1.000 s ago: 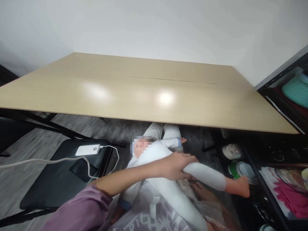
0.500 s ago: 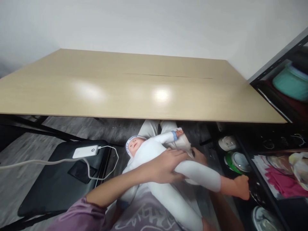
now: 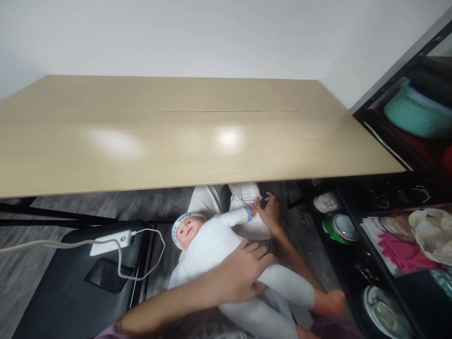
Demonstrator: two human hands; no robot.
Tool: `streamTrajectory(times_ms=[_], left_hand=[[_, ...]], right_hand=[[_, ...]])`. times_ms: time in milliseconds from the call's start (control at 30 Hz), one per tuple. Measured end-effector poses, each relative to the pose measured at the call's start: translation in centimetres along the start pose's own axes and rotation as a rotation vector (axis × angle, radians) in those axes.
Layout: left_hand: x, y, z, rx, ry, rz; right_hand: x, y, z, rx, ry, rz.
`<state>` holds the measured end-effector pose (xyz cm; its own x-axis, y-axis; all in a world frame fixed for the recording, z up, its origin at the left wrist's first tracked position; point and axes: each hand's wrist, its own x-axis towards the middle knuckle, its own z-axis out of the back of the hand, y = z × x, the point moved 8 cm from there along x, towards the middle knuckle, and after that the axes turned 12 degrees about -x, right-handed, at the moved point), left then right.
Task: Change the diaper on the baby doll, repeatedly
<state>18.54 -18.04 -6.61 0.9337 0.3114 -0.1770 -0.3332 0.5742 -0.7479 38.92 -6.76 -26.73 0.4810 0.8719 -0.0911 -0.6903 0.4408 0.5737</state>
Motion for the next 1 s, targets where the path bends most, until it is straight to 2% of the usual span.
streamTrajectory(times_ms=[100,200,333,467,567,633,767,833,900,1000], left_hand=[[0.4,0.6,-0.2,-0.062,0.045,0.009],[0.7,1.7,-0.5,-0.076,0.059,0.011],[1.1,2.9,-0.9,-0.095,0.072,-0.013],[1.6,3.7,-1.2,-0.083,0.087,-0.023],[1.8,3.9,-1.2,-0.084,0.108,-0.042],[1.7,4.1,-1.1,-0.082,0.11,-0.042],[1.5,4.2,-0.5,-0.08,0.09,-0.034],[1.3,4.1,-0.5,-0.08,0.091,-0.036],[1.2,3.9,-0.5,-0.07,0.086,-0.037],[1.1,3.6,-0.8,-0.047,0.072,-0.045]], right_hand=[[2.4,0.0,-1.0,0.148,0.019,-0.026],[4.1,0.5,-3.0,0.254,0.135,-0.021],[3.7,1.2,-5.1,0.387,0.267,0.024],[2.4,1.1,-5.6,0.421,0.277,0.004],[2.4,1.0,-5.1,0.393,0.263,-0.016],[3.0,0.7,-4.0,0.361,0.237,-0.033],[4.1,1.4,0.3,0.311,0.185,0.0],[4.0,3.7,2.8,0.26,0.232,0.124],[2.6,8.1,4.1,0.143,0.38,0.393],[-2.0,14.7,3.9,-0.035,0.651,0.816]])
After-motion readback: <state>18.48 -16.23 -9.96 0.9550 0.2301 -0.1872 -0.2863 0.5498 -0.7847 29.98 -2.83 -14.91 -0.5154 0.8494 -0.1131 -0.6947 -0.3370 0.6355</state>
